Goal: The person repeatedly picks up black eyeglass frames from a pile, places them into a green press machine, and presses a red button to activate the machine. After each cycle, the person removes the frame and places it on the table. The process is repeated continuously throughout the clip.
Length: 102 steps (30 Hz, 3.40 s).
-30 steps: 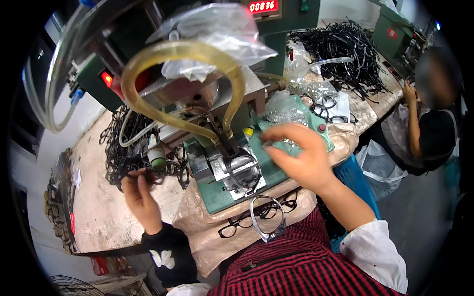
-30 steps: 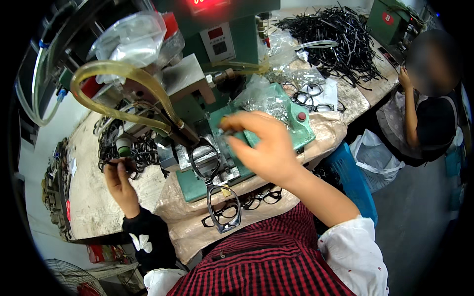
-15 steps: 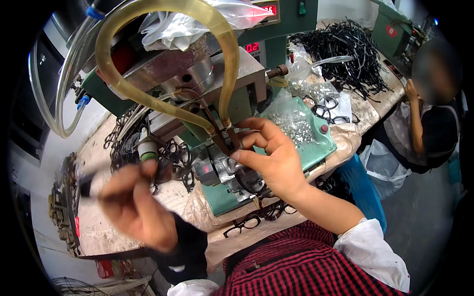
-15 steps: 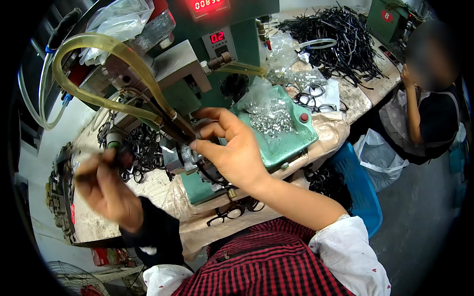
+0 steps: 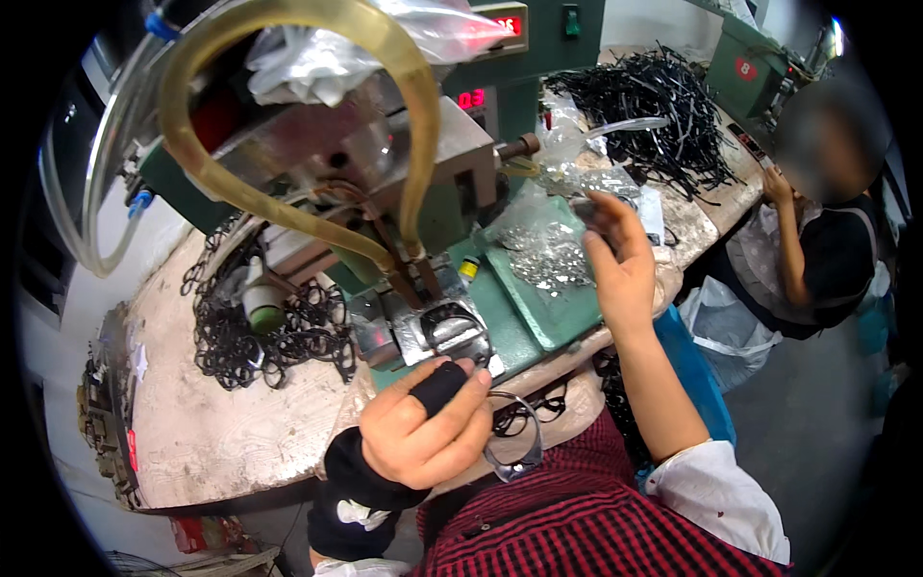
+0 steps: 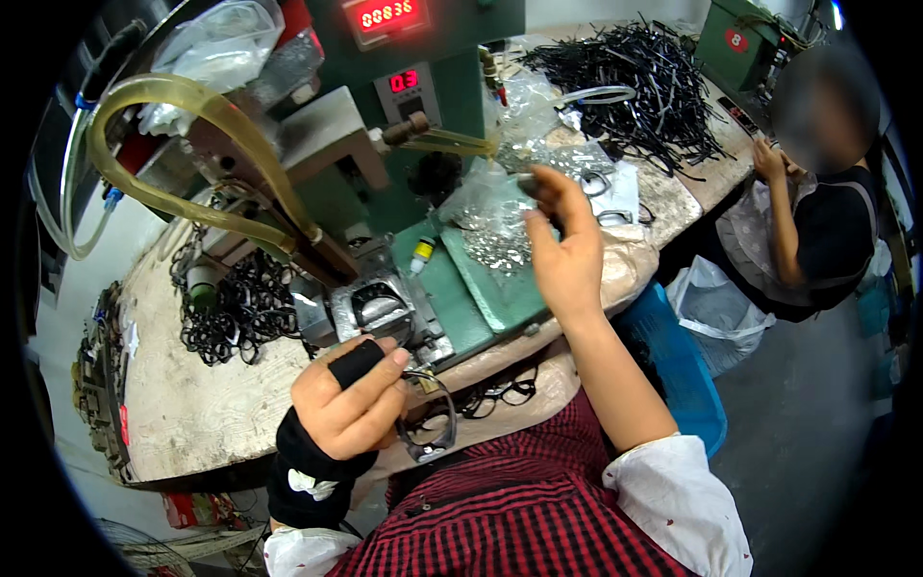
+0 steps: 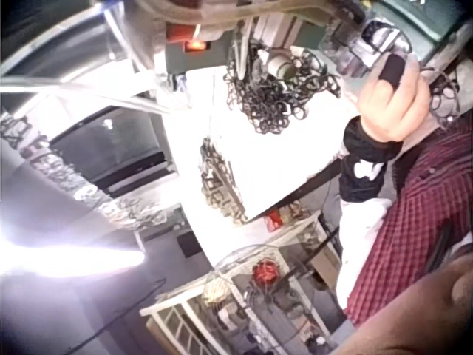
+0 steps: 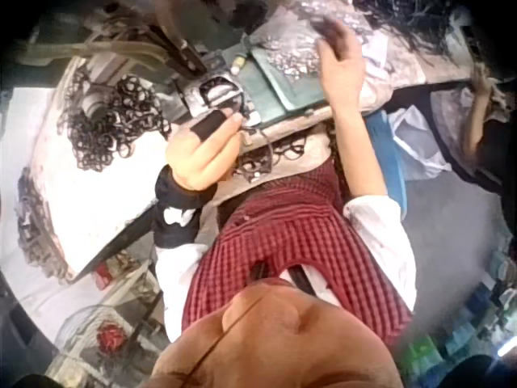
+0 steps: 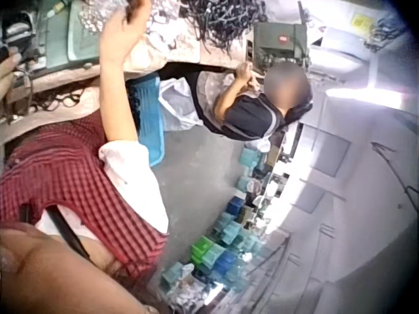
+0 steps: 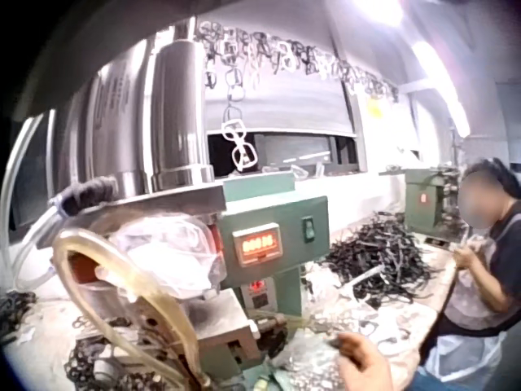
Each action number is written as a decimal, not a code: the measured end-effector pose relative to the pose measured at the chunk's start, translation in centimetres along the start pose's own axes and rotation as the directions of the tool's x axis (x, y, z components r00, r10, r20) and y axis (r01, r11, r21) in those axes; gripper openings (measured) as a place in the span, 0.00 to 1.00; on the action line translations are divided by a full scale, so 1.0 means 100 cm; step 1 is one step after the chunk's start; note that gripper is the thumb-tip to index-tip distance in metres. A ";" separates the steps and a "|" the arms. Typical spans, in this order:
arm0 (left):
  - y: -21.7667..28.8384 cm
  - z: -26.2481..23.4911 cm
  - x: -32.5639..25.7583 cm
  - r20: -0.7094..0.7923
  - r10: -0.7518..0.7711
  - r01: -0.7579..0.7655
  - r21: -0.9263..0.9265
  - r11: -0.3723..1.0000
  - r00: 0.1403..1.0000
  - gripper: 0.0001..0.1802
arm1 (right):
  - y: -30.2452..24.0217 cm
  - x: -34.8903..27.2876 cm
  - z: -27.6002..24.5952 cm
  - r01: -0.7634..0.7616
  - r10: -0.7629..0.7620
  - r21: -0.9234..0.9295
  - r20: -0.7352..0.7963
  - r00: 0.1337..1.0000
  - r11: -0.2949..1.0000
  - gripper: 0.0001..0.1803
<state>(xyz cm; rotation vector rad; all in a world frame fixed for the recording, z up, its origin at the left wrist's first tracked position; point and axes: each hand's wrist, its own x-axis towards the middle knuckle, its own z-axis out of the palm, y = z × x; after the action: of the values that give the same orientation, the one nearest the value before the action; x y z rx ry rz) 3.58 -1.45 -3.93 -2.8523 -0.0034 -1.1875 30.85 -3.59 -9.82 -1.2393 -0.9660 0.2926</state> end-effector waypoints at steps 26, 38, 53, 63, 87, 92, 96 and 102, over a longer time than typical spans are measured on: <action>-0.032 -0.072 -0.082 -0.319 -0.693 0.752 0.418 0.509 0.646 0.11 | 0.006 -0.039 0.005 0.122 -0.034 -0.438 0.203 0.978 0.891 0.07; -0.081 -0.017 -0.188 -0.313 -0.844 0.900 0.115 0.421 0.435 0.10 | -0.014 -0.059 -0.044 0.143 -0.127 -0.504 0.067 0.990 0.852 0.08; -0.020 -0.020 -0.118 -0.276 -0.958 0.623 -0.738 0.260 0.074 0.06 | -0.054 -0.040 0.084 -0.286 0.180 0.306 0.332 0.926 0.908 0.25; -0.027 -0.040 0.000 -0.628 -0.584 0.310 -0.499 0.809 0.514 0.09 | -0.095 -0.048 0.088 -0.465 0.311 0.344 0.416 0.854 0.816 0.29; 0.008 0.012 0.008 -0.080 -0.123 0.124 -0.003 0.992 0.989 0.09 | 0.013 -0.042 -0.027 0.192 0.000 -0.650 0.283 0.959 0.735 0.07; 0.019 0.008 -0.014 -0.025 -0.254 0.251 -0.089 0.964 0.967 0.12 | 0.017 -0.042 -0.002 0.240 -0.043 -0.762 0.269 0.962 0.601 0.08; 0.055 0.017 -0.041 -0.131 -0.443 0.434 -0.093 0.896 0.887 0.21 | 0.022 -0.044 0.005 0.241 -0.037 -0.794 0.267 0.963 0.559 0.06; 0.043 -0.051 -0.069 -0.464 -0.528 0.668 0.213 0.713 0.712 0.20 | 0.019 -0.043 0.009 0.234 -0.042 -0.815 0.250 0.967 0.531 0.05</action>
<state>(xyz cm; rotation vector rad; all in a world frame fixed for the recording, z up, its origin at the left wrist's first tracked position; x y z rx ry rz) -4.80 -5.86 -5.50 -2.2848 -1.1206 -1.5961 28.14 -5.19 -13.45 -2.0330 -1.4636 -0.2450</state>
